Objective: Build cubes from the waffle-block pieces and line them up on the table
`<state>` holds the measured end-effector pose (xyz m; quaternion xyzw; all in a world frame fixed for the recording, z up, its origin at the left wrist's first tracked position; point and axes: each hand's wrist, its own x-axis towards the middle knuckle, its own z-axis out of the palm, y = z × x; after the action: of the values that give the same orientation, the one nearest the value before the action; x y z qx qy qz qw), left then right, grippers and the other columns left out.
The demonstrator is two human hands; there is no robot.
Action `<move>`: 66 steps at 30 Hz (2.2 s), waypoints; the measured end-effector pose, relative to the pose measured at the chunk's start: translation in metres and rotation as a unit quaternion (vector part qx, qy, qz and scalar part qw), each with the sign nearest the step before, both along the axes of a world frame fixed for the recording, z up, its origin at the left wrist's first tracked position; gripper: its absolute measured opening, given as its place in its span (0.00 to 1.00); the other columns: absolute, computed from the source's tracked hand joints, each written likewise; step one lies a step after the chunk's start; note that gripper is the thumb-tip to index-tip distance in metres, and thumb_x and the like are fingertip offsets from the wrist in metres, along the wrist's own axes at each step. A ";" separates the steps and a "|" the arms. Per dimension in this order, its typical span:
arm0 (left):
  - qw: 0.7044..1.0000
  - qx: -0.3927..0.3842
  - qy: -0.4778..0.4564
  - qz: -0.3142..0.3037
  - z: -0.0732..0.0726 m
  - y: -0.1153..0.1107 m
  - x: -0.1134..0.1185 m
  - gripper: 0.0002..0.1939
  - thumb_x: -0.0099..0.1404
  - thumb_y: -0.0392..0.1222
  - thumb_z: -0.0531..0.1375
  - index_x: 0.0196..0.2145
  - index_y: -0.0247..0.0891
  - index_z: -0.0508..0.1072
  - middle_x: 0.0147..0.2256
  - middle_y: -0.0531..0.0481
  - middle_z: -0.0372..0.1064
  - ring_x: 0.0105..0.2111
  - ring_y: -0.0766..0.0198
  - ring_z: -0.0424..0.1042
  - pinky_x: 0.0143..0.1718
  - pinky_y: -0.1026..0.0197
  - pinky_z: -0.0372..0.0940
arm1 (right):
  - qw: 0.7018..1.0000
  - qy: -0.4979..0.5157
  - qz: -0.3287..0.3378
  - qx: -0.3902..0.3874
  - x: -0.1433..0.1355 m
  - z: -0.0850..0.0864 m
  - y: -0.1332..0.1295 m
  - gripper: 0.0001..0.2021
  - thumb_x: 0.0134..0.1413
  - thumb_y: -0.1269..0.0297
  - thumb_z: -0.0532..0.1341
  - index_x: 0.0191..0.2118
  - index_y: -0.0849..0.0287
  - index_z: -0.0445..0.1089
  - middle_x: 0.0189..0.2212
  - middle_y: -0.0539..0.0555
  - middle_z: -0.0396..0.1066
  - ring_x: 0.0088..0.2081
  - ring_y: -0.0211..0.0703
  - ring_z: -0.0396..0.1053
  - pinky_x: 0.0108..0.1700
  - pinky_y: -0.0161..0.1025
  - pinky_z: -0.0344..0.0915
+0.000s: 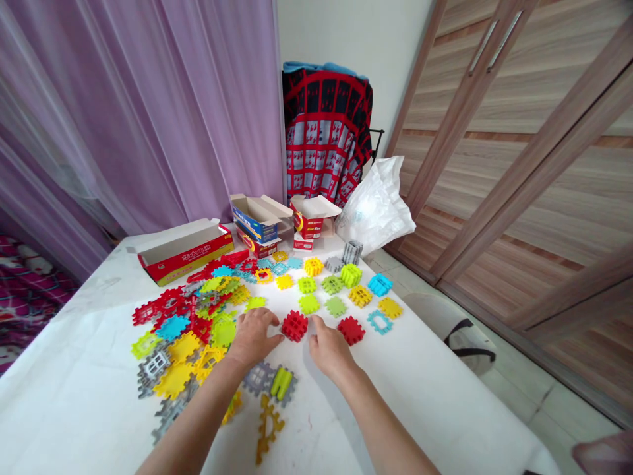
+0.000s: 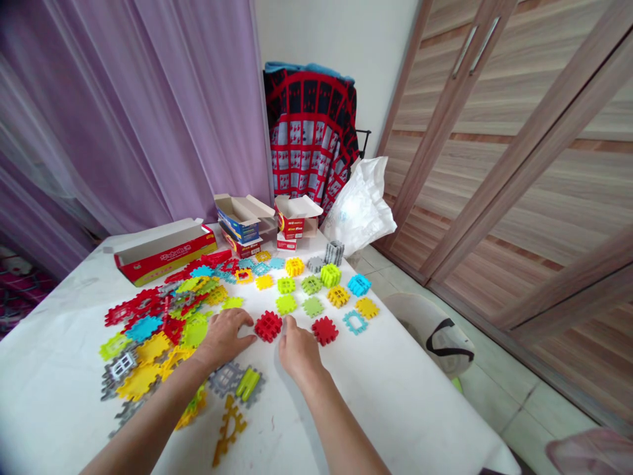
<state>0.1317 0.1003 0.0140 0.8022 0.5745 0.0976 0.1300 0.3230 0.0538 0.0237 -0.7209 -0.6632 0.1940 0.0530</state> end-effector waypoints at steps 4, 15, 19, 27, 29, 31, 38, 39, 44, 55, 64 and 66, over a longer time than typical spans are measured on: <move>1.000 -0.005 -0.005 -0.002 0.000 0.002 0.001 0.09 0.58 0.46 0.62 0.36 0.43 0.76 0.44 0.47 0.73 0.50 0.51 0.67 0.53 0.47 0.56 | 1.000 0.026 -0.001 -0.012 -0.003 -0.002 0.007 0.24 0.59 0.70 0.51 0.61 0.61 0.60 0.49 0.62 0.74 0.51 0.51 0.71 0.49 0.40 0.61; 1.000 -0.003 -0.014 -0.022 0.003 0.006 0.002 0.07 0.58 0.47 0.62 0.32 0.45 0.79 0.46 0.49 0.73 0.49 0.52 0.67 0.52 0.47 0.56 | 1.000 0.017 0.009 -0.015 -0.004 0.000 0.007 0.19 0.59 0.68 0.51 0.54 0.59 0.67 0.45 0.61 0.76 0.47 0.53 0.72 0.45 0.42 0.62; 0.999 0.002 -0.015 -0.034 0.003 0.010 0.003 0.06 0.58 0.45 0.63 0.31 0.46 0.79 0.46 0.49 0.74 0.49 0.51 0.67 0.52 0.46 0.56 | 1.000 0.012 0.009 -0.015 -0.004 0.003 0.005 0.19 0.58 0.69 0.51 0.54 0.60 0.66 0.44 0.61 0.76 0.47 0.53 0.72 0.45 0.41 0.62; 0.998 0.014 -0.019 -0.058 0.004 0.016 0.005 0.06 0.58 0.43 0.62 0.31 0.45 0.80 0.45 0.47 0.75 0.49 0.50 0.68 0.52 0.45 0.58 | 1.000 0.010 -0.001 -0.013 -0.004 0.003 0.005 0.18 0.58 0.68 0.51 0.53 0.60 0.67 0.43 0.61 0.76 0.46 0.53 0.73 0.44 0.41 0.62; 0.998 0.018 -0.020 -0.065 0.004 0.018 0.006 0.06 0.58 0.42 0.62 0.31 0.45 0.80 0.45 0.47 0.75 0.49 0.50 0.69 0.52 0.45 0.59 | 1.000 0.010 -0.002 -0.014 -0.004 0.004 0.004 0.18 0.59 0.68 0.51 0.53 0.60 0.67 0.43 0.61 0.76 0.46 0.52 0.73 0.44 0.41 0.62; 0.997 0.021 -0.020 -0.069 0.003 0.020 0.008 0.06 0.58 0.42 0.62 0.32 0.45 0.80 0.45 0.47 0.75 0.48 0.50 0.69 0.51 0.46 0.59 | 1.000 0.011 -0.004 -0.017 -0.003 0.003 0.003 0.17 0.59 0.68 0.51 0.52 0.60 0.67 0.43 0.61 0.76 0.46 0.52 0.73 0.44 0.40 0.62; 0.999 0.024 -0.003 -0.047 0.007 0.014 0.009 0.10 0.60 0.42 0.60 0.38 0.45 0.79 0.46 0.47 0.75 0.49 0.50 0.69 0.52 0.47 0.60 | 1.000 0.020 -0.014 -0.016 -0.002 0.002 0.001 0.19 0.59 0.68 0.51 0.55 0.61 0.66 0.45 0.62 0.75 0.48 0.51 0.72 0.46 0.40 0.62; 0.999 0.025 0.003 -0.037 0.009 0.010 0.008 0.11 0.61 0.41 0.59 0.40 0.45 0.79 0.46 0.46 0.75 0.50 0.50 0.69 0.52 0.46 0.59 | 0.999 0.022 -0.015 -0.017 -0.002 0.002 0.001 0.20 0.59 0.68 0.51 0.56 0.61 0.65 0.46 0.62 0.75 0.48 0.51 0.72 0.46 0.40 0.62; 0.999 0.027 0.037 -0.005 0.021 -0.021 0.010 0.15 0.64 0.37 0.54 0.41 0.45 0.80 0.47 0.45 0.75 0.50 0.48 0.68 0.53 0.45 0.57 | 0.999 0.042 -0.012 -0.012 0.000 0.000 0.004 0.26 0.59 0.69 0.51 0.63 0.62 0.59 0.49 0.63 0.74 0.50 0.51 0.71 0.49 0.40 0.61; 0.996 -0.005 0.083 0.024 0.020 -0.042 0.030 0.21 0.63 0.32 0.51 0.47 0.45 0.77 0.50 0.45 0.73 0.50 0.49 0.68 0.51 0.47 0.57 | 0.999 0.042 0.015 -0.025 0.000 0.001 0.011 0.22 0.59 0.67 0.51 0.58 0.61 0.63 0.48 0.63 0.74 0.51 0.52 0.71 0.48 0.42 0.62; 0.995 -0.007 0.097 0.028 0.021 -0.046 0.037 0.19 0.62 0.33 0.51 0.45 0.42 0.77 0.50 0.43 0.73 0.51 0.49 0.67 0.50 0.46 0.57 | 0.999 0.033 0.020 -0.034 -0.002 0.003 0.016 0.21 0.59 0.67 0.52 0.57 0.58 0.64 0.48 0.61 0.74 0.49 0.50 0.72 0.47 0.41 0.62; 0.995 -0.009 0.099 0.028 0.021 -0.047 0.037 0.18 0.62 0.33 0.51 0.44 0.43 0.77 0.50 0.44 0.73 0.50 0.49 0.67 0.50 0.47 0.57 | 0.999 0.036 0.021 -0.034 -0.001 0.003 0.016 0.21 0.59 0.67 0.52 0.57 0.58 0.64 0.49 0.61 0.74 0.49 0.50 0.72 0.47 0.41 0.62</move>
<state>0.1684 0.0536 0.0353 0.7906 0.6073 0.0163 0.0765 0.3216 0.0696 0.0271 -0.7007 -0.6688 0.2437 0.0485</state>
